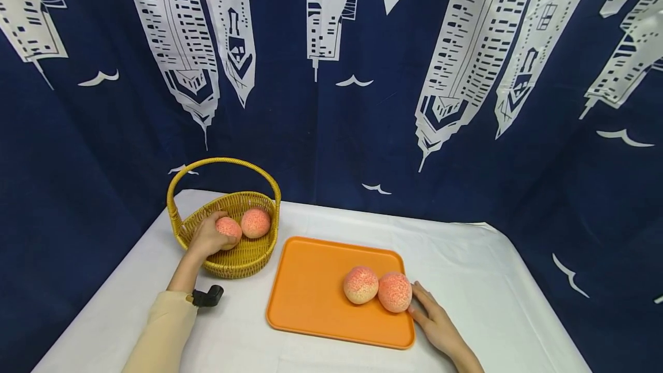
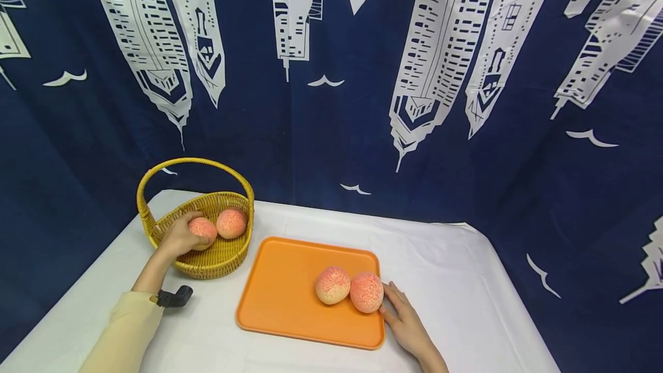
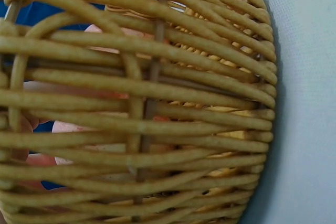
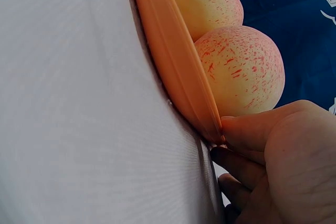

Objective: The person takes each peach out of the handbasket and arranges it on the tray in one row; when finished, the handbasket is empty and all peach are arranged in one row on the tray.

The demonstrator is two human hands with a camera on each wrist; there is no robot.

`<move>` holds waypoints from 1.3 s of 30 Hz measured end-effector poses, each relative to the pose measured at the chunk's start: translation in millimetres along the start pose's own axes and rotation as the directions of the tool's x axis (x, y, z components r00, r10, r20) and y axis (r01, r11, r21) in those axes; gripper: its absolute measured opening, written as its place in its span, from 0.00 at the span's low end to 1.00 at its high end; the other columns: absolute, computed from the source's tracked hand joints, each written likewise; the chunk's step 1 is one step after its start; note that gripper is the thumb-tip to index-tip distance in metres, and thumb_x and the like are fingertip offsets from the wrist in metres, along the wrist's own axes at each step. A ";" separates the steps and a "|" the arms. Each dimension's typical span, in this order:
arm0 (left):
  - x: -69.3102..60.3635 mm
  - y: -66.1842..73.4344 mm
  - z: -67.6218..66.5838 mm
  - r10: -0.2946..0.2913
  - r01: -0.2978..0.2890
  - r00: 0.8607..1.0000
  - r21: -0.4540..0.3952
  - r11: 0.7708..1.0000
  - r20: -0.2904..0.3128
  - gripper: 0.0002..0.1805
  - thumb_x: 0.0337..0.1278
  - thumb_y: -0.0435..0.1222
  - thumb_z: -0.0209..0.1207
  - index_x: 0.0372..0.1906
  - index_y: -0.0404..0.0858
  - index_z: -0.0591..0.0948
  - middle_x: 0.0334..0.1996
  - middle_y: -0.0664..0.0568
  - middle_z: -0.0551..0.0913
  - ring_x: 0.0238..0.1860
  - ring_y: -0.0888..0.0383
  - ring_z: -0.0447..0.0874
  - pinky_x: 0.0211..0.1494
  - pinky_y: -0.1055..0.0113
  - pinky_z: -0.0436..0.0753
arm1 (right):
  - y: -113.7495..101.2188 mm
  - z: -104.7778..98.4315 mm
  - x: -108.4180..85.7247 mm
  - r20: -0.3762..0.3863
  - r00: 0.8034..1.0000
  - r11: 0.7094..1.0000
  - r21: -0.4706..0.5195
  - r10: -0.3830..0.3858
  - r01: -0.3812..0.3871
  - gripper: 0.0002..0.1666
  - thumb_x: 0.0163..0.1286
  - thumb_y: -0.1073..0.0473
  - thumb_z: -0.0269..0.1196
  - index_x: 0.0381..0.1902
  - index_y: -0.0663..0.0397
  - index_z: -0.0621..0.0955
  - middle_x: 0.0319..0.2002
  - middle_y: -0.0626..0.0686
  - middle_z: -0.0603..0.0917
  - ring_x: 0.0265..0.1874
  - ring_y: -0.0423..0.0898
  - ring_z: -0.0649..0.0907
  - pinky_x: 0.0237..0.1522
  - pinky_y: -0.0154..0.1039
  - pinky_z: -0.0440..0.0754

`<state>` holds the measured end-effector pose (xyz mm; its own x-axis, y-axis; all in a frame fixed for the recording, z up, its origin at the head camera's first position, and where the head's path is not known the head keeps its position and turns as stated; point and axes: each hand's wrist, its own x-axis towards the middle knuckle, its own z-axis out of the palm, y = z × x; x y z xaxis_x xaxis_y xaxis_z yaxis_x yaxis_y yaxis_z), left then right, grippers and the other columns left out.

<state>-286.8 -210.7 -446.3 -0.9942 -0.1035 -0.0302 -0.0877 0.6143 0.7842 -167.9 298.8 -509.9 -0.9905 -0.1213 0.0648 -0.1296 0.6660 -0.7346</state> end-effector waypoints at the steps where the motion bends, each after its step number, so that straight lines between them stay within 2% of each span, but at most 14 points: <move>1: 0.1 0.0 0.2 -0.003 0.003 1.000 -0.002 1.000 -0.002 0.45 0.45 0.31 0.69 0.70 0.29 0.62 0.66 0.27 0.64 0.64 0.29 0.64 0.62 0.35 0.68 | 0.0 -0.1 -0.1 0.001 1.000 1.000 0.001 0.001 -0.001 0.32 0.74 0.57 0.55 0.70 0.66 0.66 0.73 0.68 0.58 0.73 0.69 0.55 0.69 0.69 0.50; 10: -2.3 2.8 -0.4 -0.016 0.017 0.999 0.024 1.000 -0.028 0.44 0.44 0.33 0.70 0.68 0.27 0.63 0.63 0.26 0.66 0.62 0.29 0.65 0.59 0.36 0.71 | 0.1 -0.3 -1.1 0.012 1.000 1.000 0.011 0.020 -0.020 0.32 0.74 0.56 0.55 0.71 0.65 0.65 0.74 0.68 0.57 0.73 0.69 0.53 0.69 0.69 0.50; 16: -4.6 2.0 1.2 -0.009 0.008 0.998 -0.023 1.000 -0.060 0.46 0.45 0.34 0.70 0.69 0.27 0.60 0.64 0.26 0.65 0.64 0.30 0.64 0.62 0.36 0.70 | 0.0 0.5 -1.2 0.014 1.000 0.999 0.019 0.028 -0.028 0.32 0.74 0.55 0.55 0.71 0.64 0.65 0.74 0.68 0.57 0.74 0.68 0.53 0.69 0.69 0.50; 19: -7.0 1.4 1.3 0.005 -0.010 0.996 -0.057 0.998 -0.089 0.47 0.46 0.35 0.70 0.70 0.29 0.59 0.65 0.27 0.65 0.65 0.31 0.64 0.63 0.36 0.69 | 0.0 0.8 -0.7 0.017 1.000 0.999 0.020 0.026 -0.026 0.33 0.74 0.55 0.55 0.71 0.64 0.65 0.74 0.68 0.56 0.74 0.68 0.53 0.69 0.69 0.49; 23: -13.6 5.0 -0.6 0.055 -0.067 0.990 -0.091 0.994 -0.133 0.47 0.46 0.36 0.70 0.71 0.30 0.60 0.66 0.28 0.65 0.66 0.32 0.64 0.64 0.36 0.67 | 0.3 1.3 0.2 0.013 1.000 1.000 0.015 0.024 -0.024 0.32 0.74 0.55 0.55 0.71 0.65 0.65 0.74 0.68 0.57 0.74 0.68 0.54 0.70 0.68 0.50; 26: -23.5 14.4 -1.5 0.096 -0.116 0.979 -0.107 0.987 -0.178 0.46 0.45 0.34 0.70 0.70 0.30 0.61 0.66 0.30 0.65 0.66 0.33 0.64 0.66 0.36 0.65 | 0.6 1.6 0.7 0.011 1.000 1.000 0.011 0.024 -0.024 0.32 0.74 0.55 0.55 0.71 0.65 0.65 0.74 0.67 0.57 0.74 0.68 0.54 0.70 0.68 0.50; 30: -42.2 35.5 1.3 0.150 -0.184 0.964 -0.143 0.972 -0.221 0.43 0.41 0.32 0.70 0.68 0.34 0.66 0.64 0.33 0.66 0.63 0.35 0.66 0.64 0.37 0.67 | 0.6 1.1 0.2 0.015 1.000 1.000 0.009 0.026 -0.026 0.33 0.74 0.54 0.55 0.71 0.64 0.65 0.74 0.67 0.57 0.74 0.68 0.54 0.69 0.68 0.50; 35: -61.9 61.9 14.0 0.242 -0.276 0.952 -0.181 0.944 -0.189 0.41 0.38 0.31 0.71 0.65 0.37 0.70 0.60 0.36 0.67 0.60 0.39 0.68 0.61 0.38 0.72 | 0.6 0.4 -0.5 0.008 1.000 1.000 0.010 0.025 -0.025 0.32 0.74 0.56 0.55 0.71 0.65 0.65 0.74 0.68 0.57 0.73 0.69 0.54 0.69 0.69 0.49; 39: -73.7 77.5 32.8 0.343 -0.369 0.927 -0.202 0.907 -0.154 0.40 0.34 0.29 0.73 0.62 0.38 0.74 0.59 0.38 0.69 0.59 0.40 0.71 0.58 0.40 0.75 | 0.7 0.8 -0.3 0.010 1.000 1.000 0.014 0.022 -0.022 0.32 0.74 0.56 0.55 0.71 0.65 0.65 0.74 0.68 0.57 0.73 0.68 0.53 0.69 0.69 0.49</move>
<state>-222.3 -129.9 -403.6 -0.9418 -0.0060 0.3362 0.2998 0.4377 0.8477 -167.7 298.8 -511.0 -0.9926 -0.1141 0.0424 -0.1075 0.6582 -0.7451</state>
